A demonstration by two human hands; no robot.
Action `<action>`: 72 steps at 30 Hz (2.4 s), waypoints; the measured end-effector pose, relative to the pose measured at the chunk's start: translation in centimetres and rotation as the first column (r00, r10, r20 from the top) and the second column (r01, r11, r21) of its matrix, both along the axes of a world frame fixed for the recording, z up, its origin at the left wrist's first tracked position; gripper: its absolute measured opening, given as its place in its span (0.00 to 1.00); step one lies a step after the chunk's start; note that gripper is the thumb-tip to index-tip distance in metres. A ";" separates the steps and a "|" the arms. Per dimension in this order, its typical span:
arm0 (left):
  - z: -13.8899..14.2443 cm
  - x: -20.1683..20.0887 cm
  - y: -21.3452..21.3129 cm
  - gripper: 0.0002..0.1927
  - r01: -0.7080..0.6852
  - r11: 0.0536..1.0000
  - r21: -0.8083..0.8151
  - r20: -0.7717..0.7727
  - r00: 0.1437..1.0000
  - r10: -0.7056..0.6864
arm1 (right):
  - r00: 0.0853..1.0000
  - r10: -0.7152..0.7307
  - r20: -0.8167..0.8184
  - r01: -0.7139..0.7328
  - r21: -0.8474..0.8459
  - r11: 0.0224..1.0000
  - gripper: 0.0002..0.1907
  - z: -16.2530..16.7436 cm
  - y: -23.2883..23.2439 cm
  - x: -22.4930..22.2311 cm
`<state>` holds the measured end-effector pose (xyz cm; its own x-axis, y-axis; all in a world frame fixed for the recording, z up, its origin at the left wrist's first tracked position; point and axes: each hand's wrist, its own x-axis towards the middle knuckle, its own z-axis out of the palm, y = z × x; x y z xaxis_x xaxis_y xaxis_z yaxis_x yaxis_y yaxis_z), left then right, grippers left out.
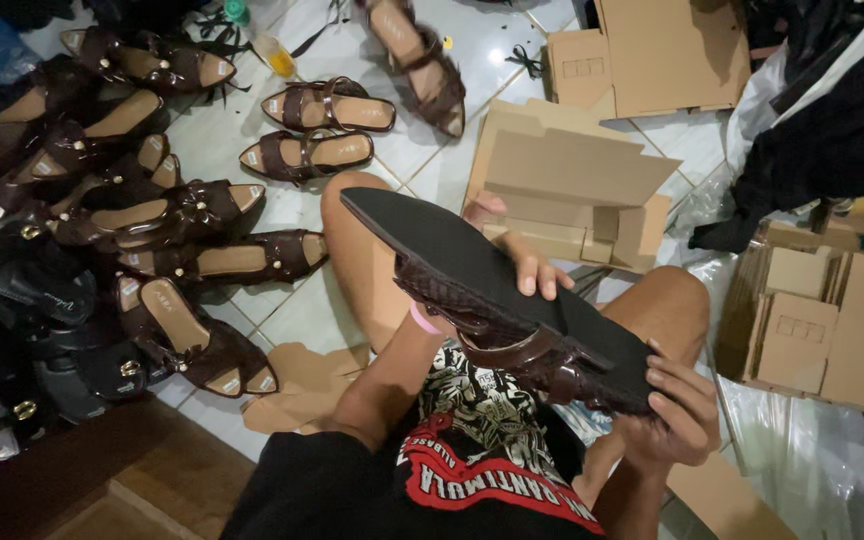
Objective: The person sits on the floor and packs brown high-heeled shoes into cardboard boxes. They pick up pairs of shoes, place them into boxes, and close the boxes. The process is repeated for multiple pairs.
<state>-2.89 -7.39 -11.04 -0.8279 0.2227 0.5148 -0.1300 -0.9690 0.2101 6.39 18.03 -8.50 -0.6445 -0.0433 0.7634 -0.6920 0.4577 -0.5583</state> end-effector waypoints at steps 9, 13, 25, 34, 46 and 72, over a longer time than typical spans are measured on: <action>0.3 -1.8 0.3 0.25 0.055 0.996 0.067 -0.197 0.980 -0.041 | 0.993 0.075 -0.091 -0.074 0.013 0.997 0.19 -0.5 0.2 -0.8; -0.9 0.8 -1.0 0.25 -0.104 0.994 -0.025 0.203 0.973 0.107 | 0.994 -0.058 -0.092 0.066 0.083 0.994 0.16 -0.1 0.2 -0.4; -11.5 6.5 -10.6 0.49 -0.198 -0.092 -0.976 -0.208 0.720 0.662 | 1.000 -0.030 -0.009 0.030 -0.035 0.999 0.34 1.9 1.2 1.4; -5.3 9.3 -4.0 0.45 -0.293 -0.597 -0.747 -0.353 0.935 -0.017 | 0.996 -0.074 -0.055 0.074 -0.004 0.997 0.38 1.4 0.6 1.8; -3.0 7.9 6.3 0.42 -0.051 0.727 -0.685 0.160 0.962 0.219 | 0.888 -0.073 0.453 0.292 -0.434 0.852 0.27 -11.6 -5.5 7.4; -8.6 1.0 8.7 0.32 -0.132 0.278 -0.951 -0.130 0.991 0.027 | 0.175 -0.981 0.081 -0.103 0.993 0.063 0.28 -15.1 41.6 -35.0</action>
